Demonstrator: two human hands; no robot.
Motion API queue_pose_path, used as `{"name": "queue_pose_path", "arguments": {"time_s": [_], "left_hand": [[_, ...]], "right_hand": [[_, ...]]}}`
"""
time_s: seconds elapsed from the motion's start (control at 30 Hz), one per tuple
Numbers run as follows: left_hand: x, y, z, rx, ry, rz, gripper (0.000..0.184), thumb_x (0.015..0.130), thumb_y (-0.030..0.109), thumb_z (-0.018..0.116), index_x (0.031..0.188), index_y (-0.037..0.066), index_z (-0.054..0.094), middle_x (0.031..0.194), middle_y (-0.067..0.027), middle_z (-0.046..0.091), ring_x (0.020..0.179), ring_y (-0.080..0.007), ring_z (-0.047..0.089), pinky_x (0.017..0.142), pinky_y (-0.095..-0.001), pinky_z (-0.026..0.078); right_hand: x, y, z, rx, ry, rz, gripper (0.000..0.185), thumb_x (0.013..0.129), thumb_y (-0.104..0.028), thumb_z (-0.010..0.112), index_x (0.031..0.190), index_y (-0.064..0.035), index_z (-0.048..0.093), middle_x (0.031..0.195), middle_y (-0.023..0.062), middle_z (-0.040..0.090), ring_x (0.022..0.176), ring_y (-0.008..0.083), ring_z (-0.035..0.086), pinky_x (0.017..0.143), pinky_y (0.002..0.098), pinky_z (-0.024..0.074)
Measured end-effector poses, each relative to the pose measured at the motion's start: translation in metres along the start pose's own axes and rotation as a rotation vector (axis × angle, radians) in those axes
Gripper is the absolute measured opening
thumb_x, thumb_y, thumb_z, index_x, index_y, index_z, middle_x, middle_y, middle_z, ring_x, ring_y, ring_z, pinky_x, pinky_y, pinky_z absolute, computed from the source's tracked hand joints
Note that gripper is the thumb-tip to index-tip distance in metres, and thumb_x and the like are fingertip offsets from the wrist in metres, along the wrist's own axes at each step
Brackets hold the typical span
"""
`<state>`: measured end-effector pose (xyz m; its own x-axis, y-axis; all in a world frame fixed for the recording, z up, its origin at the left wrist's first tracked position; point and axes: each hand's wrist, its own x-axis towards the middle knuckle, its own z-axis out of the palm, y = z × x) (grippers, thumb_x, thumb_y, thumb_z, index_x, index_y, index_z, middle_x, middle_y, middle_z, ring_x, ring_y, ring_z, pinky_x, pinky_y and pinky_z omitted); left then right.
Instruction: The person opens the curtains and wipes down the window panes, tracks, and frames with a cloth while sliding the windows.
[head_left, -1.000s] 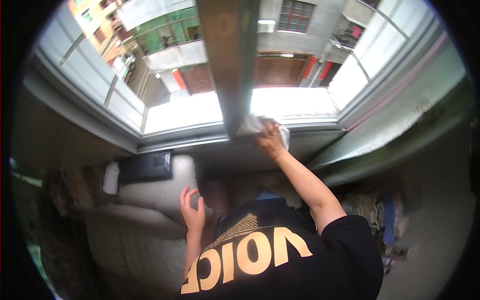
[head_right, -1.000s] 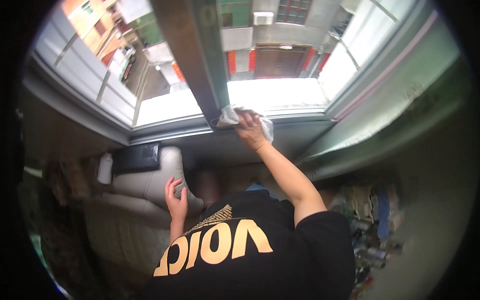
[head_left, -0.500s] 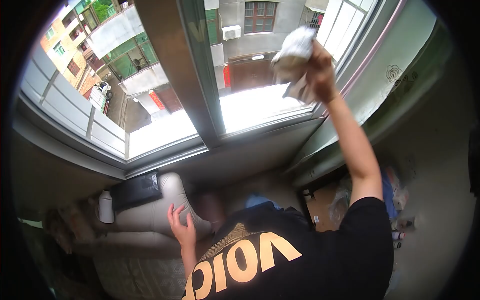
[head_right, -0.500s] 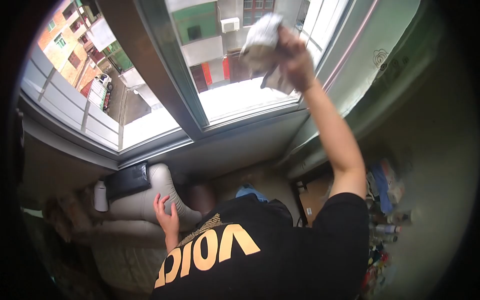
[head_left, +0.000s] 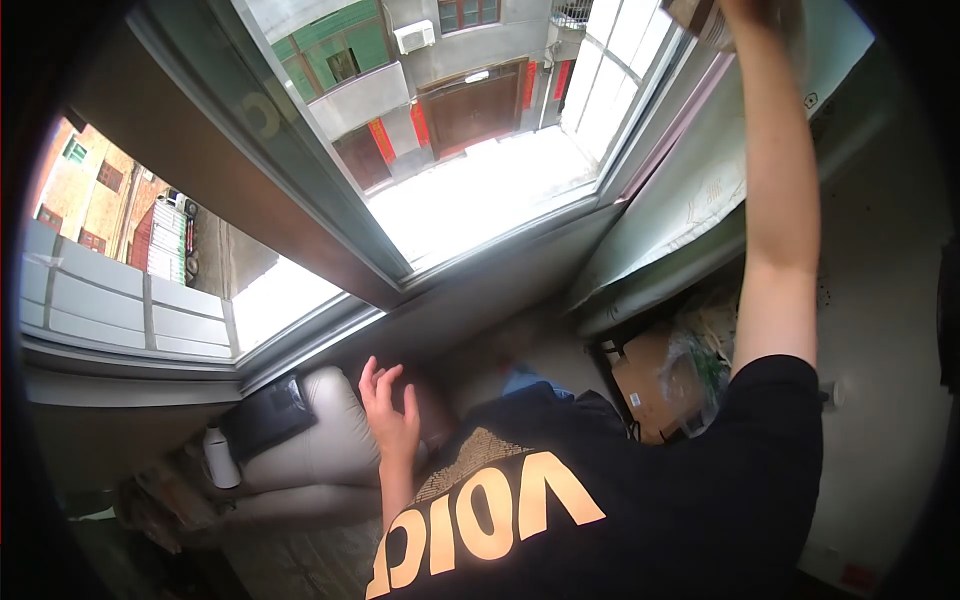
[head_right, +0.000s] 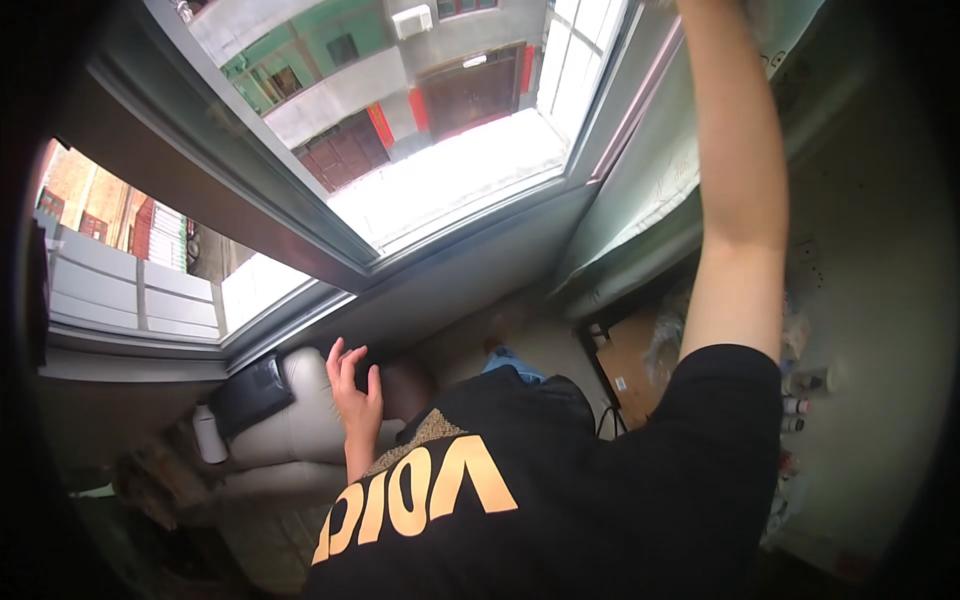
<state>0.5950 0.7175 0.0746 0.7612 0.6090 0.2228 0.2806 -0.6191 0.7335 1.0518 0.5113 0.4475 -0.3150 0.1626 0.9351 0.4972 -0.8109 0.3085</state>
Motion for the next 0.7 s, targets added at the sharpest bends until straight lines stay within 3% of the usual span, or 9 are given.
{"name": "queue_pose_path", "arguments": {"time_s": [0.13, 0.2, 0.27, 0.3, 0.33, 0.4, 0.43, 0.53, 0.7], "left_hand": [[0.017, 0.007, 0.003, 0.019, -0.008, 0.089, 0.040, 0.081, 0.000, 0.065, 0.120, 0.003, 0.058, 0.142, -0.0180, 0.041, 0.118, -0.0324, 0.053, 0.098, -0.0409, 0.044], [0.029, 0.009, 0.000, -0.054, 0.067, -0.006, 0.053, 0.081, 0.000, 0.066, 0.131, 0.004, 0.051, 0.143, -0.0179, 0.039, 0.121, -0.0312, 0.051, 0.098, -0.0406, 0.043], [0.047, 0.006, -0.006, -0.063, 0.144, 0.044, 0.070, 0.082, 0.004, 0.067, 0.144, 0.004, 0.035, 0.143, -0.0152, 0.040, 0.121, -0.0286, 0.049, 0.099, -0.0397, 0.042], [0.057, 0.008, -0.010, -0.073, 0.187, 0.073, 0.071, 0.083, 0.005, 0.068, 0.145, 0.004, 0.034, 0.144, -0.0154, 0.039, 0.122, -0.0288, 0.049, 0.100, -0.0401, 0.041], [0.068, 0.011, -0.015, -0.084, 0.232, 0.104, 0.072, 0.083, 0.005, 0.068, 0.146, 0.003, 0.032, 0.144, -0.0156, 0.038, 0.123, -0.0289, 0.048, 0.102, -0.0405, 0.041], [0.089, 0.021, -0.021, -0.137, 0.281, 0.141, 0.077, 0.082, 0.005, 0.069, 0.147, 0.001, 0.028, 0.147, -0.0185, 0.034, 0.128, -0.0336, 0.044, 0.104, -0.0441, 0.039], [0.098, 0.027, -0.024, -0.157, 0.295, 0.162, 0.078, 0.083, 0.005, 0.069, 0.148, 0.002, 0.027, 0.149, -0.0171, 0.033, 0.130, -0.0321, 0.043, 0.105, -0.0434, 0.038], [0.119, 0.038, -0.027, -0.199, 0.316, 0.232, 0.082, 0.082, 0.004, 0.069, 0.150, 0.004, 0.023, 0.151, -0.0160, 0.032, 0.131, -0.0305, 0.042, 0.106, -0.0427, 0.037], [0.132, 0.050, -0.023, -0.280, 0.299, 0.282, 0.086, 0.081, 0.004, 0.070, 0.152, 0.005, 0.021, 0.148, -0.0172, 0.035, 0.129, -0.0304, 0.043, 0.105, -0.0422, 0.038]], "right_hand": [[-0.088, -0.034, -0.032, -0.111, -0.083, -0.010, 0.030, 0.088, -0.009, 0.063, 0.115, 0.0026, 0.065, 0.113, 0.0159, 0.067, 0.098, 0.0282, 0.062, 0.086, 0.0400, 0.0482], [-0.162, -0.039, -0.047, 0.085, -0.339, 0.100, 0.023, 0.072, -0.003, 0.061, 0.093, -0.0079, 0.068, 0.108, 0.0190, 0.059, 0.100, 0.0372, 0.053, 0.096, 0.0510, 0.0379], [-0.236, -0.066, -0.065, 0.170, -0.395, 0.216, 0.030, 0.075, -0.004, 0.055, 0.104, -0.0021, 0.063, 0.109, 0.0223, 0.057, 0.108, 0.0456, 0.049, 0.099, 0.0592, 0.0357], [-0.274, -0.079, -0.074, 0.159, -0.433, 0.249, 0.018, 0.070, -0.013, 0.064, 0.087, -0.0070, 0.067, 0.106, 0.0230, 0.055, 0.105, 0.0459, 0.050, 0.093, 0.0598, 0.0378], [-0.308, -0.102, -0.091, 0.168, -0.550, 0.361, 0.034, 0.079, -0.008, 0.056, 0.110, 0.0032, 0.059, 0.125, 0.0306, 0.048, 0.117, 0.0517, 0.043, 0.102, 0.0636, 0.0318], [-0.386, -0.136, -0.113, 0.164, -0.674, 0.454, 0.041, 0.081, -0.008, 0.055, 0.118, 0.0074, 0.054, 0.131, 0.0378, 0.039, 0.124, 0.0573, 0.035, 0.108, 0.0649, 0.0257], [-0.389, -0.153, -0.122, 0.210, -0.641, 0.536, 0.030, 0.073, -0.003, 0.059, 0.102, 0.0047, 0.060, 0.121, 0.0342, 0.044, 0.118, 0.0542, 0.040, 0.105, 0.0646, 0.0285], [-0.392, -0.182, -0.147, 0.341, -0.752, 0.774, 0.031, 0.076, 0.006, 0.053, 0.106, 0.0058, 0.057, 0.125, 0.0331, 0.042, 0.124, 0.0535, 0.036, 0.108, 0.0564, 0.0296], [-0.370, -0.180, -0.150, 0.456, -0.617, 0.855, 0.037, 0.076, 0.008, 0.054, 0.113, 0.0074, 0.057, 0.130, 0.0309, 0.043, 0.124, 0.0490, 0.041, 0.106, 0.0500, 0.0354]]}}
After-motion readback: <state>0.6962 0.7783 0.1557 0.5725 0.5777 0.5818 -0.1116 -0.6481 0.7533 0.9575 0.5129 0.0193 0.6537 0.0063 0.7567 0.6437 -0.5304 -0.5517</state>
